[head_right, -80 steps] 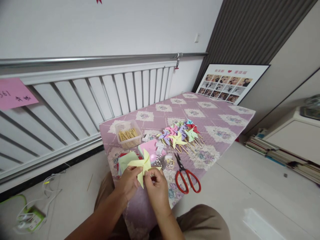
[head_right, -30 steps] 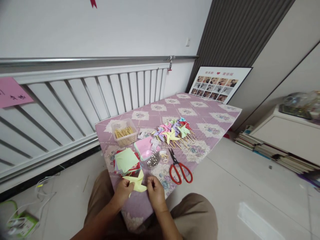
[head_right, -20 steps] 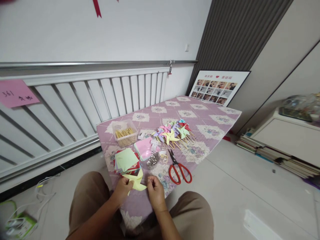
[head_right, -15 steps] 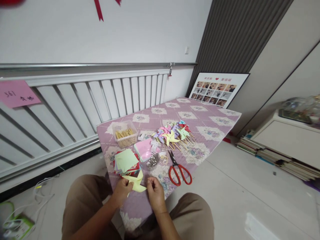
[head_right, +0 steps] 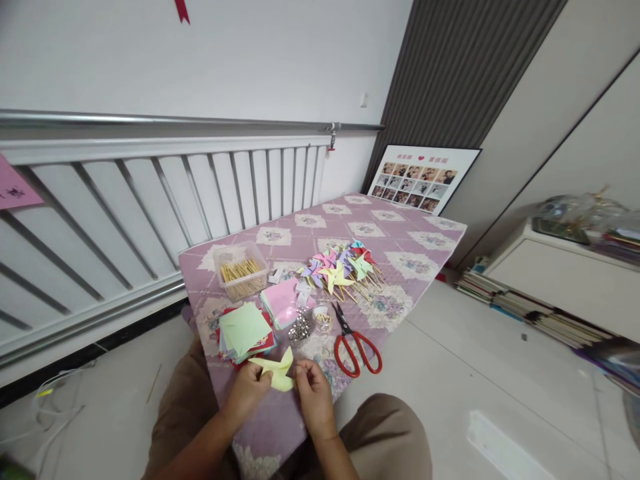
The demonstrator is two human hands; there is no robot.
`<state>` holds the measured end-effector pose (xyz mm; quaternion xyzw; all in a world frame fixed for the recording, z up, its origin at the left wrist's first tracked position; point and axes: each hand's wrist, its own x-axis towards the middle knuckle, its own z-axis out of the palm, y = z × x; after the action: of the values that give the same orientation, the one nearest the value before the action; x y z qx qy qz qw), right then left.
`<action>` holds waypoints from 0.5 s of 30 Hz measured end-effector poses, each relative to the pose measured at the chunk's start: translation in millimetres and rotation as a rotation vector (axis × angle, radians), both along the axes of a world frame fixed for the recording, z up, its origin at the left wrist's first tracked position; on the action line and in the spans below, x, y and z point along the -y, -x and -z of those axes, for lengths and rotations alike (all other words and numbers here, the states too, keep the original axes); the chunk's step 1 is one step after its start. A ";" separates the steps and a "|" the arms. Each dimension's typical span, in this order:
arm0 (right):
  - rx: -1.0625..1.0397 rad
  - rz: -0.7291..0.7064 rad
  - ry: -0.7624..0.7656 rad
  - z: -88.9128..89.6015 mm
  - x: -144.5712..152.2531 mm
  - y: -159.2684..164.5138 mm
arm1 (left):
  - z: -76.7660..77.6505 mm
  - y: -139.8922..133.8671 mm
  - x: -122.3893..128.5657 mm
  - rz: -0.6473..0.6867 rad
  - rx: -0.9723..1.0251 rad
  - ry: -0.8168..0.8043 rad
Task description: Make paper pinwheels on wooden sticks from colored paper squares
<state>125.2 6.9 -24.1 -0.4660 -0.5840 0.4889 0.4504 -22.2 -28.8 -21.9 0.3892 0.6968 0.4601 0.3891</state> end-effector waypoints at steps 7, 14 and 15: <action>0.255 0.022 -0.116 -47.3 -51.7 -9.1 | 5.8 3.6 1.3 0.019 0.059 -0.021; 0.810 -0.198 -0.286 -85.6 -125.5 25.6 | 2.5 1.2 0.6 -0.011 0.086 -0.038; 0.904 -0.219 -0.286 -83.7 -131.7 32.9 | 2.4 1.5 0.8 -0.010 0.075 -0.044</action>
<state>92.3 138.6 59.7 -0.5010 -0.8280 0.1970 0.1571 -23.6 -29.6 -24.3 0.3767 0.6735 0.4913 0.4040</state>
